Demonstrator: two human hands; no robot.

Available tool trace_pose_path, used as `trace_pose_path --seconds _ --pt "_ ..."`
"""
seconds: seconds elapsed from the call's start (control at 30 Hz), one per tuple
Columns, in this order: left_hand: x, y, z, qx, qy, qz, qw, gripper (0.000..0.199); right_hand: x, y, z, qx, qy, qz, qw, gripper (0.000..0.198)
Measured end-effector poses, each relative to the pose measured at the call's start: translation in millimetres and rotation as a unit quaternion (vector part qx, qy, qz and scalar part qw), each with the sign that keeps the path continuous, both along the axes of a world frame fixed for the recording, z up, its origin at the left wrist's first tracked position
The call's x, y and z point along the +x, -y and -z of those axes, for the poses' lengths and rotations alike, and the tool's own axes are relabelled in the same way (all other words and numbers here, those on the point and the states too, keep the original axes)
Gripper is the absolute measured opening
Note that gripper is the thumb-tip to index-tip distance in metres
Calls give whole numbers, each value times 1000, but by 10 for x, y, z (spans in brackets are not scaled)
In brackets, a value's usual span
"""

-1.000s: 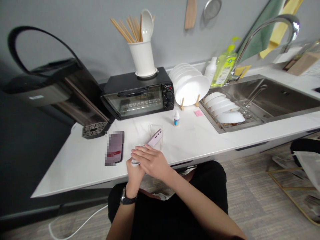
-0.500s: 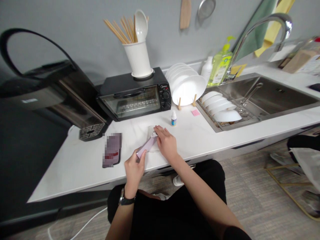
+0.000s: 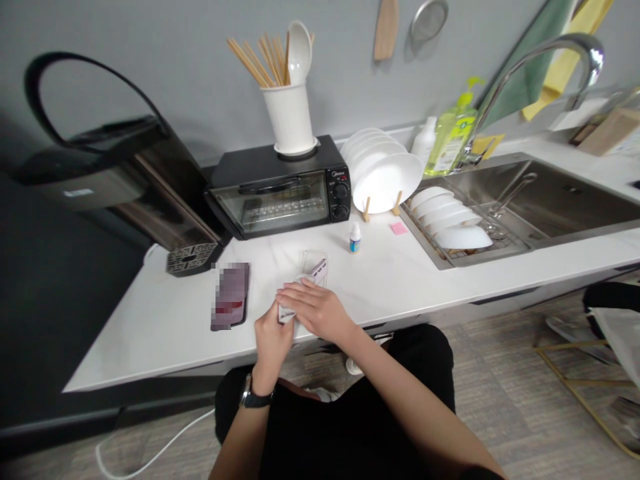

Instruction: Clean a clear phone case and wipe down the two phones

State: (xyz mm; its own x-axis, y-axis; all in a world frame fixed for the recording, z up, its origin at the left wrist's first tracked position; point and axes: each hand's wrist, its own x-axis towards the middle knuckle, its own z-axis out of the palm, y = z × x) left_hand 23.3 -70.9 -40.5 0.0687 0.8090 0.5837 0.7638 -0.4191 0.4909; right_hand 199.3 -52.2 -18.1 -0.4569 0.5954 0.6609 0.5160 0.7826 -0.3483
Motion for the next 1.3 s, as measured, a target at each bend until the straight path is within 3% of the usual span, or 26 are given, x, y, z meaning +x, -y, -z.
trace_pose_path --seconds 0.2,0.33,0.4,0.5,0.63,0.8,0.9,1.1,1.3 --pt "50 -4 -73 -7 -1 -2 1000 25 398 -341 -22 -72 -12 119 990 52" --pt "61 -9 -66 -5 0 -3 1000 26 283 -324 -26 -88 -26 233 968 54" --pt "63 -7 -66 -5 1 -5 1000 25 120 -230 -22 -76 -32 256 963 55" --pt "51 -7 -46 -11 4 -9 1000 21 -167 -14 -19 -36 -45 224 973 56" --pt "1 -18 41 -12 11 -8 1000 22 -420 239 -31 28 -42 118 992 55" --pt "-18 -19 68 -18 18 -6 1000 24 -287 177 -17 55 -38 48 997 53" --pt "13 -7 -5 -31 20 -3 999 25 -39 -27 -2 12 -39 63 997 55" --pt "54 7 -106 -56 25 -5 998 27 359 -394 -19 -66 -20 167 984 56" --pt "61 4 -108 -83 49 -6 995 24 53 -218 -29 -55 -35 188 980 55"
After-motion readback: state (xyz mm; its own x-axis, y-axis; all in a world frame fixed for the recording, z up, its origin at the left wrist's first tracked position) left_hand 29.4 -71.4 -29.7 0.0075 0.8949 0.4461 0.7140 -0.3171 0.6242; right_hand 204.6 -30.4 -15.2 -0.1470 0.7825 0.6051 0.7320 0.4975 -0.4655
